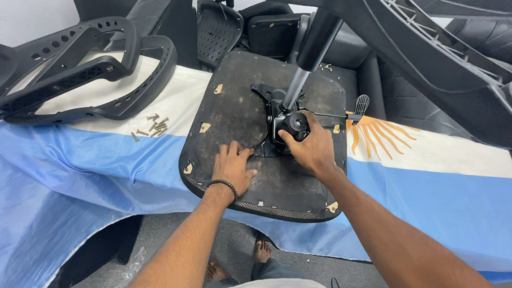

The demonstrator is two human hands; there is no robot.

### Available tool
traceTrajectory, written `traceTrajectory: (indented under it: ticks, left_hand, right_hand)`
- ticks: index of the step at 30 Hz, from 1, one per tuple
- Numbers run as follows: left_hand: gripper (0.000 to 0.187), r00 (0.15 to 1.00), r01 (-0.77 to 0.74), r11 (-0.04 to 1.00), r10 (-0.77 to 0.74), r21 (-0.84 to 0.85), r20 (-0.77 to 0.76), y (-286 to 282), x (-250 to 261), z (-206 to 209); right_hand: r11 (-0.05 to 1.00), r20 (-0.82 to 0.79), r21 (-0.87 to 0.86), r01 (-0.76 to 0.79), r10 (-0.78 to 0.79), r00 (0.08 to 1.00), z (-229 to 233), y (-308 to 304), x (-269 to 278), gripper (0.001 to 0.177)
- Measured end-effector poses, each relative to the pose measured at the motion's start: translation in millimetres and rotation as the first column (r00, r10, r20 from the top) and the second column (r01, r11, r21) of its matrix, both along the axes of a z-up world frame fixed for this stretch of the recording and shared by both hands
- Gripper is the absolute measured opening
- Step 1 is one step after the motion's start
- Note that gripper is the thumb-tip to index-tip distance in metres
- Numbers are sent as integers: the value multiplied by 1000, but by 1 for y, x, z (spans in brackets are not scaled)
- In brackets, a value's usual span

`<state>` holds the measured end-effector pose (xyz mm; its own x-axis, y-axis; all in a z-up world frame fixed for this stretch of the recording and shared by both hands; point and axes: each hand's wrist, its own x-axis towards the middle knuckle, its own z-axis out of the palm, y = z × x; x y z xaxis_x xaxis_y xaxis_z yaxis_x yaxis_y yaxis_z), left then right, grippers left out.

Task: The person uses a screwdriver to fasten screws into the underside of an office chair seat. They then lift the chair base and align it with the seat, inserting the central gas lift mechanism to connect the two parts.

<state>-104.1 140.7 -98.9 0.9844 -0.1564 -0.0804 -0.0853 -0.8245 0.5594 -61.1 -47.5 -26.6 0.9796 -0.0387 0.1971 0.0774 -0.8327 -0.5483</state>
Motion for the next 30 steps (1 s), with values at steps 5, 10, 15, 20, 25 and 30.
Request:
traceTrajectory:
  ticks: [5,10,15,20,25,30]
  left_hand:
    - [78,986,112,991,-120,73,116,2,-19,-10]
    - [77,980,108,977,-136,185,144,11,-28,-25]
    - [74,954,106,970,-161,217,253,19,-34,-37]
    - [71,971,91,981,-126,173,204,18,-36,-38]
    - [75,981,75,984,-103,164,167,16,-34,-33]
    - [78,985,70,982,-97,177,145,15,-32,-31]
  right_hand:
    - [1000,35,-21,20,-19,999,-7,18,-8,62]
    - [998,57,-19,66,-65,996,-12,29,-12,69]
    - [996,33,-40,84,-82,996,-11,29,-12,73]
    - [993,28,-34,113,-112,993,-12,33,-10,72]
    - [995,5,-33,97,-97,995,-11,33,-8,70]
    - [995,8,-30,97,-97,995,-13,33,-7,69]
